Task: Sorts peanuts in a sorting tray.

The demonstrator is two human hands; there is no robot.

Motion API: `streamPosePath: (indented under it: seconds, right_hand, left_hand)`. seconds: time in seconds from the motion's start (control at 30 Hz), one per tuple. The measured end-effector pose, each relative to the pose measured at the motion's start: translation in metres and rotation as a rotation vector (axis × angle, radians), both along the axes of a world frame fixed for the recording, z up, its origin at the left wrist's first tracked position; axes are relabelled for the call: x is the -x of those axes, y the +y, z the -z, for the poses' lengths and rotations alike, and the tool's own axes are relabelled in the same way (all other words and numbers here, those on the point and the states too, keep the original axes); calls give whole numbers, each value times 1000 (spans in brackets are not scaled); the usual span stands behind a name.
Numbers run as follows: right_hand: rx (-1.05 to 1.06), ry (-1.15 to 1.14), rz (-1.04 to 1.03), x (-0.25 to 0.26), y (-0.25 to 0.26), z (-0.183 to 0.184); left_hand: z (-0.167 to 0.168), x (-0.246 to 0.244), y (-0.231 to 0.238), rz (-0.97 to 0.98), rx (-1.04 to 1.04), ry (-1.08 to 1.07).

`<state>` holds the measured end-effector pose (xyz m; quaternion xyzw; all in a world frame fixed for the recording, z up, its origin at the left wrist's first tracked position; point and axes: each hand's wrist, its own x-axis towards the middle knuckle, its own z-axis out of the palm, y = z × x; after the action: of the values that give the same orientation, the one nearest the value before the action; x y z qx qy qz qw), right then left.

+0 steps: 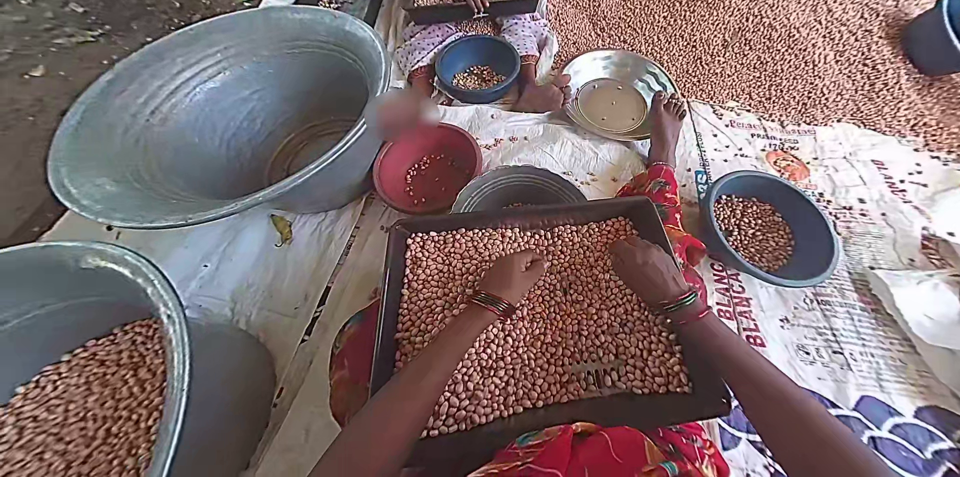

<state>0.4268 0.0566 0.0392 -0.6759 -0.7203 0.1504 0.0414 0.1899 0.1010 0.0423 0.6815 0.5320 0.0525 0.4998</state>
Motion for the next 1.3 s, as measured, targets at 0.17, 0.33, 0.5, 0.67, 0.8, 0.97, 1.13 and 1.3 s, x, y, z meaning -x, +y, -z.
streamPosePath:
  seconds: [0.17, 0.33, 0.5, 0.67, 0.8, 0.97, 1.13, 1.3]
  right_hand:
    - [235, 275, -14, 23, 3, -20]
    - [298, 362, 31, 15, -7, -29]
    - [435, 434, 80, 6, -36, -33]
    - [533, 209, 29, 5, -56, -20]
    - [506, -41, 68, 22, -65, -2]
    - [541, -124, 82, 31, -55, -4]
    - [585, -49, 78, 35, -48, -10]
    - [165, 290, -243, 75, -63, -36]
  left_hand:
    - [7, -39, -8, 402, -146, 521]
    - [8, -51, -14, 405, -171, 560]
    - [5, -33, -6, 173, -11, 310]
    - [15, 4, -34, -472, 441, -740]
    - [26, 21, -54, -453, 620, -988]
    - [19, 5, -66, -547, 661, -796]
    - [14, -7, -68, -590, 716, -575]
    - [14, -10, -73, -549, 850, -405]
